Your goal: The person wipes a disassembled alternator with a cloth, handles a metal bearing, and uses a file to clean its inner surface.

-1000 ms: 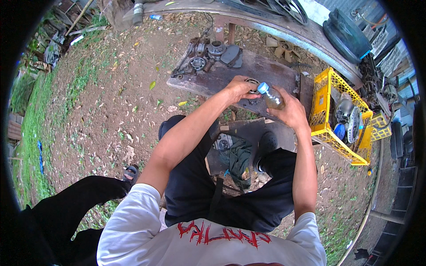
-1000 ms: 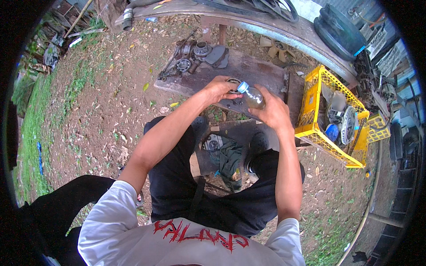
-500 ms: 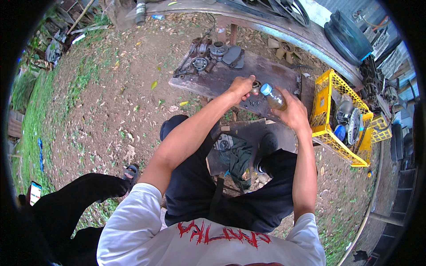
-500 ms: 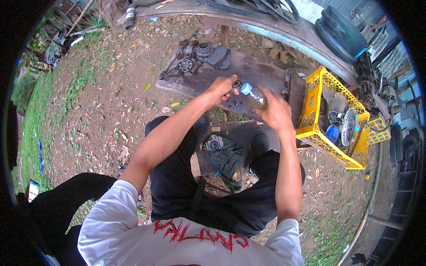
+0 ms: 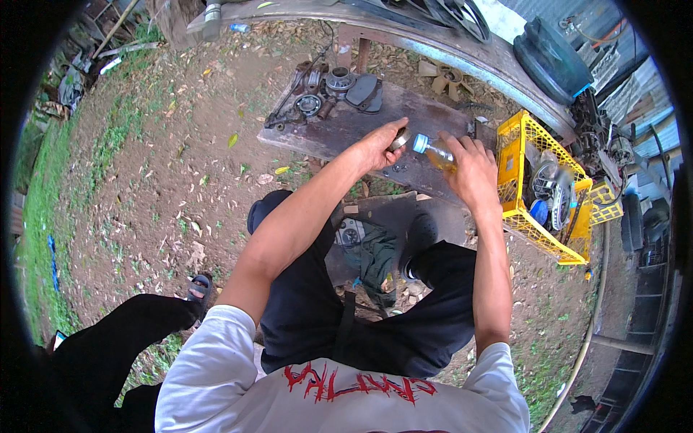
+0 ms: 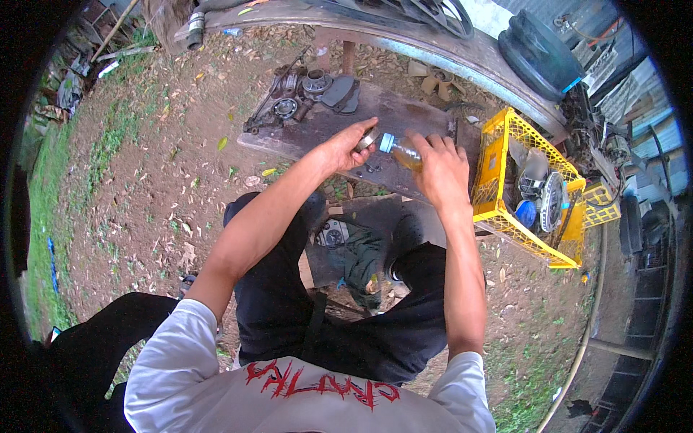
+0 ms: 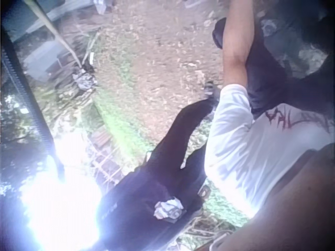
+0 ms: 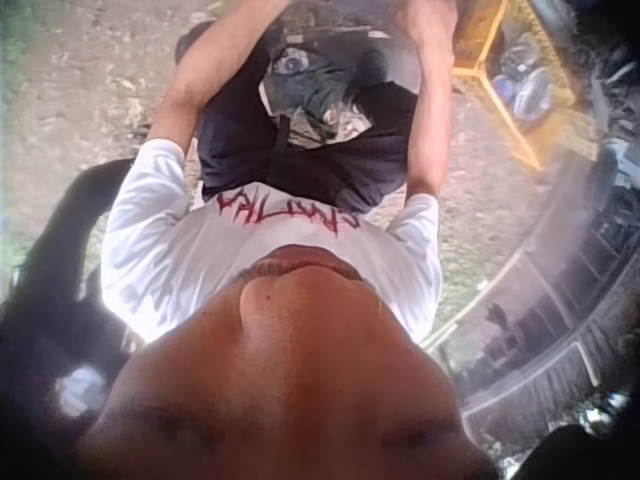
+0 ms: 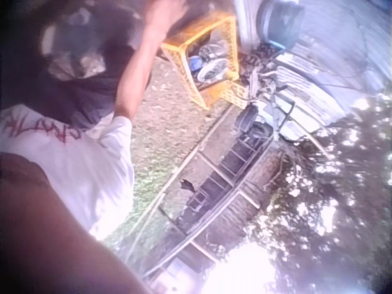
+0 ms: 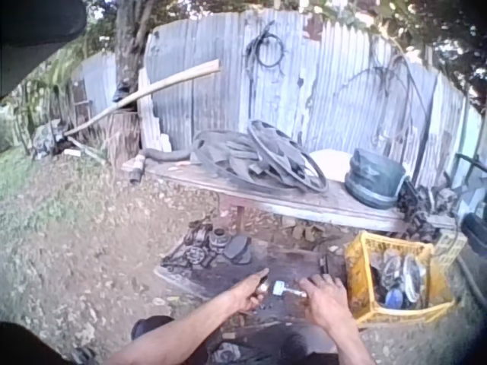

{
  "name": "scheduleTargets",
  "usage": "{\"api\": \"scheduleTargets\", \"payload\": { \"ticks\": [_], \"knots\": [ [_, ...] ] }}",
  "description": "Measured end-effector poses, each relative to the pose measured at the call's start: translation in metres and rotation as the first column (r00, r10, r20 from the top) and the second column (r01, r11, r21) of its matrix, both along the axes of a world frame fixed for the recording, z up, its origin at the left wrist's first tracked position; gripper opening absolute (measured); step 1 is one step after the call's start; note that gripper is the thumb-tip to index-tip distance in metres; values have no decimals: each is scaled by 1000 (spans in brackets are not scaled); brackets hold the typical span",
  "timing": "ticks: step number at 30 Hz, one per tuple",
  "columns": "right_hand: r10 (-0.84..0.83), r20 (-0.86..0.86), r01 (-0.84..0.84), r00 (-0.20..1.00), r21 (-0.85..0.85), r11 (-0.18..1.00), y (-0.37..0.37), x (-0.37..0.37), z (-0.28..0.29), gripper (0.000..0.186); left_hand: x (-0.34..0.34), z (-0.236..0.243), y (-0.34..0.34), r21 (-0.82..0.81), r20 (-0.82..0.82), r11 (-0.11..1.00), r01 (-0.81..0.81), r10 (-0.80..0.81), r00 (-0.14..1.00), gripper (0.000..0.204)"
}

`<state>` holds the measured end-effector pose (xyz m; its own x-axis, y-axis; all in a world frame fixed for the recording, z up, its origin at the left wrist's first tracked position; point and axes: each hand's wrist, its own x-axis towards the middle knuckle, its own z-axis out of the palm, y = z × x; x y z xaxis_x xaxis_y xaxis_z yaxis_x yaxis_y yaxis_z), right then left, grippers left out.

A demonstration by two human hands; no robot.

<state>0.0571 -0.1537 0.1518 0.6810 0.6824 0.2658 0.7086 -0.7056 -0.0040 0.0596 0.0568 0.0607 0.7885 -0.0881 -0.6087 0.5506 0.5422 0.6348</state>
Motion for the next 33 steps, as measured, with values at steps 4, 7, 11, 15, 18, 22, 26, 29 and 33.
{"api": "scheduleTargets", "payload": {
  "ticks": [4, 7, 11, 15, 18, 22, 26, 29, 33],
  "knots": [
    [-8, -71, 8, 997, -5, 1000, 7, -2, 7, 74, -3, 11, -5, -43, 62, 999, -14, 17, 998, 45],
    [-15, -101, 15, 995, -1, 1000, 9, -4, 2, 75, 0, 14, -6, -90, 28, 996, -24, 26, 999, 38],
    [-37, -72, 39, 997, 26, 999, 15, -9, 1, 75, 10, -10, 9, -321, -46, 942, -95, 85, 995, 27],
    [21, -54, -22, 998, -8, 1000, 14, -7, 2, 75, 8, -4, 3, -314, -55, 942, -119, 107, 993, 23],
    [59, -13, -59, 998, -64, 996, 16, -8, 3, 74, 3, 5, -6, -252, -47, 959, -131, 123, 991, 22],
    [99, 121, -94, 988, -48, 994, 17, -6, -5, 65, 3, 3, -10, -192, -22, 980, -61, 58, 998, 25],
    [-17, -46, 17, 999, 11, 1000, 16, -13, -16, 66, 6, 0, -6, -121, 38, 988, 94, -90, 995, 26],
    [-115, -165, 141, 980, 158, 977, 6, -9, -33, 64, 6, 0, -9, -155, 72, 985, 69, -58, 996, 24],
    [-176, -470, 391, 865, 412, 823, -11, 12, -37, 68, 7, -1, -6, -167, 48, 985, 40, -32, 998, 26]
  ]
}}
